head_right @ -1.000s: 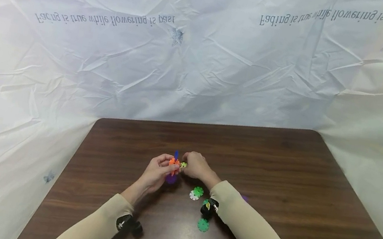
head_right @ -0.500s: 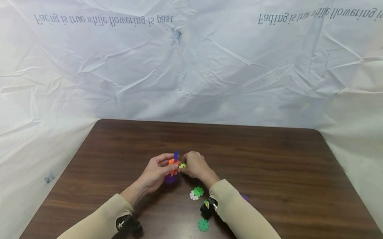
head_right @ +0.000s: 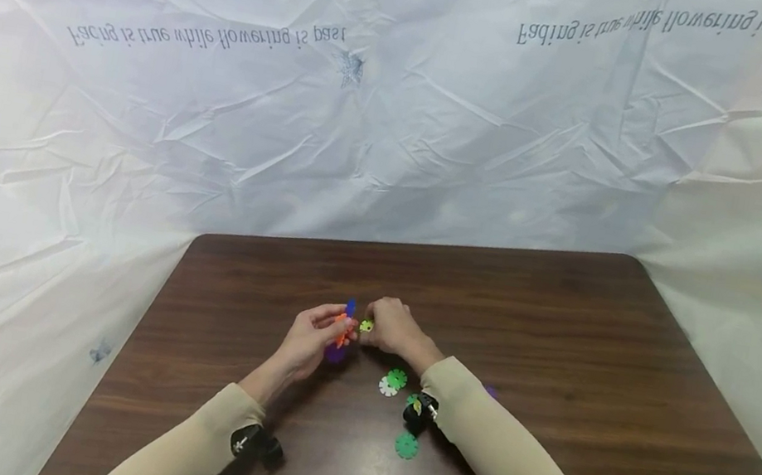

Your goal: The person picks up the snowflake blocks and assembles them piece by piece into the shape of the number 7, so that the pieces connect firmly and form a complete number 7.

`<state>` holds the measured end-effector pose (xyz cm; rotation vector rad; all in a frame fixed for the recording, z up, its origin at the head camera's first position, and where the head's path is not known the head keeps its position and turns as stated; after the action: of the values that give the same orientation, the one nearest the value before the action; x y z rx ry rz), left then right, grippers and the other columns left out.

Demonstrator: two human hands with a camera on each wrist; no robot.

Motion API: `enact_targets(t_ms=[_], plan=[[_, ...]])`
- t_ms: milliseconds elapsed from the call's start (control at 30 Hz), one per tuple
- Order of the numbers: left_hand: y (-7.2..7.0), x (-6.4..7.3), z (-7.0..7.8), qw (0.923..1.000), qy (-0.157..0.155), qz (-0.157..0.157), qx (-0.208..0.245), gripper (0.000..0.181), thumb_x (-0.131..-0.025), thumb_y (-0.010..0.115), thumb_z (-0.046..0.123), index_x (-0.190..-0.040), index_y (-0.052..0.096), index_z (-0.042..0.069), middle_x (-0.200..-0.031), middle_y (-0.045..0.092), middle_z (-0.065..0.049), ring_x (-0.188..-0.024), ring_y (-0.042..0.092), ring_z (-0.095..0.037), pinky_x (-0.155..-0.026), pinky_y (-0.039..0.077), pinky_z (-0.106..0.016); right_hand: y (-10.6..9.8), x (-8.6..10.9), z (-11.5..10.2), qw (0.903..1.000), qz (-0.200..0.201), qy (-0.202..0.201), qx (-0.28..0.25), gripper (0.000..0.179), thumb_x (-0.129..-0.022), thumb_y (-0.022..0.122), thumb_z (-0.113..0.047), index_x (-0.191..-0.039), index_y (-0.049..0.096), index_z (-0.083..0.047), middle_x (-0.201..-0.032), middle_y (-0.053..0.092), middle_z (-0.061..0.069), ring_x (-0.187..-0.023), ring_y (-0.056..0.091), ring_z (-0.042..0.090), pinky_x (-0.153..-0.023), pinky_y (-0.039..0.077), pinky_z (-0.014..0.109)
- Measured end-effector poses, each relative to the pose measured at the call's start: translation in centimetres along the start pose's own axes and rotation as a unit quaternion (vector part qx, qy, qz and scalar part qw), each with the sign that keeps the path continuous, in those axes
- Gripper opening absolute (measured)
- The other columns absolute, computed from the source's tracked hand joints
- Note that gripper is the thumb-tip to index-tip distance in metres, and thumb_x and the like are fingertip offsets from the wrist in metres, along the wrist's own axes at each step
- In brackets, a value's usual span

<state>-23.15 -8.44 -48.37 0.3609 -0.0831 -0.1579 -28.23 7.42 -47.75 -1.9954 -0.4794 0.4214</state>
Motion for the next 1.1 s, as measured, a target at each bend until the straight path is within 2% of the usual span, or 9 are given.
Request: enact_targets(t_ms=[100,333,500,700,800,933,1100], plan=[[-0.1,0.0,0.0,0.9999,-0.005,0.002,-0.012,0.033,-0.089,0.065,-0.005,-0.121,0.056,-0.012,-0.088,0.070,-0.012,-0.069,0.069,-0.016,-0.066,0.056,-0.023,-0.7,0.3,-0.1,0.9998,-0.003,0.001,-0.018,0.031,-0.077,0.081,-0.032,-0.097,0.074,-0.010,-0.087,0.069,0.001,-0.073,0.057,0.014,-0.067,0.049,0.033],[-0.2,-0.1,0.1,0.9993,-0.005,-0.004,-0.038,0.035,-0.090,0.064,-0.005,-0.122,0.056,-0.016,-0.086,0.072,-0.009,-0.074,0.070,-0.016,-0.074,0.058,-0.028,-2.2,0.9,0.0,0.9986,0.000,0.010,-0.051,0.030,-0.076,0.078,-0.024,-0.102,0.073,-0.010,-0.088,0.070,0.000,-0.074,0.060,0.011,-0.068,0.052,0.030],[-0.2,0.1,0.2,0.9986,0.009,-0.014,-0.049,0.034,-0.090,0.064,-0.006,-0.120,0.057,-0.018,-0.095,0.072,-0.023,-0.076,0.071,-0.019,-0.078,0.059,-0.033,-2.9,1.2,0.4,0.9973,-0.001,0.018,-0.071,0.030,-0.077,0.078,-0.022,-0.104,0.073,-0.011,-0.089,0.070,-0.001,-0.079,0.062,0.011,-0.070,0.053,0.030],[-0.3,0.2,0.2,0.9968,0.037,-0.043,-0.055,0.035,-0.089,0.068,0.000,-0.121,0.060,-0.012,-0.098,0.071,-0.026,-0.076,0.072,-0.017,-0.073,0.059,-0.028,-3.4,1.5,0.8,0.9940,-0.005,0.021,-0.107,0.027,-0.078,0.078,-0.016,-0.104,0.073,-0.012,-0.090,0.070,-0.002,-0.081,0.063,0.011,-0.071,0.054,0.030],[-0.2,0.2,0.2,0.9965,0.036,-0.044,-0.061,0.038,-0.088,0.069,0.000,-0.124,0.061,-0.009,-0.101,0.069,-0.030,-0.075,0.072,-0.016,-0.071,0.059,-0.027,-3.6,1.6,1.2,0.9908,0.001,0.018,-0.134,0.024,-0.081,0.076,-0.012,-0.104,0.074,-0.013,-0.091,0.070,-0.001,-0.081,0.063,0.011,-0.071,0.055,0.029],[-0.1,0.2,0.4,0.9971,0.013,-0.027,-0.070,0.039,-0.088,0.067,-0.004,-0.126,0.060,-0.007,-0.106,0.066,-0.035,-0.073,0.072,-0.016,-0.071,0.059,-0.028,-4.0,1.7,1.8,0.9797,0.011,0.018,-0.199,0.020,-0.086,0.071,-0.008,-0.105,0.075,-0.012,-0.093,0.072,0.001,-0.079,0.066,0.014,-0.069,0.056,0.031],[0.0,0.1,0.4,0.9964,0.003,-0.017,-0.083,0.038,-0.087,0.068,-0.004,-0.124,0.061,-0.008,-0.096,0.071,-0.024,-0.073,0.071,-0.017,-0.071,0.059,-0.029,-4.7,1.9,2.0,0.9549,0.007,0.024,-0.296,0.019,-0.091,0.066,-0.007,-0.109,0.073,-0.008,-0.088,0.072,0.007,-0.079,0.069,0.034,-0.070,0.057,0.046]])
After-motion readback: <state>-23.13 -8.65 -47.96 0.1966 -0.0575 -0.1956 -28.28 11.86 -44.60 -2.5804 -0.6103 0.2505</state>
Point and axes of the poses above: each hand's wrist, its own x-axis away from the middle knuckle, its own y-axis out of the palm, z = x × y, the point moved 2 cm from there along -x, towards the middle knuckle
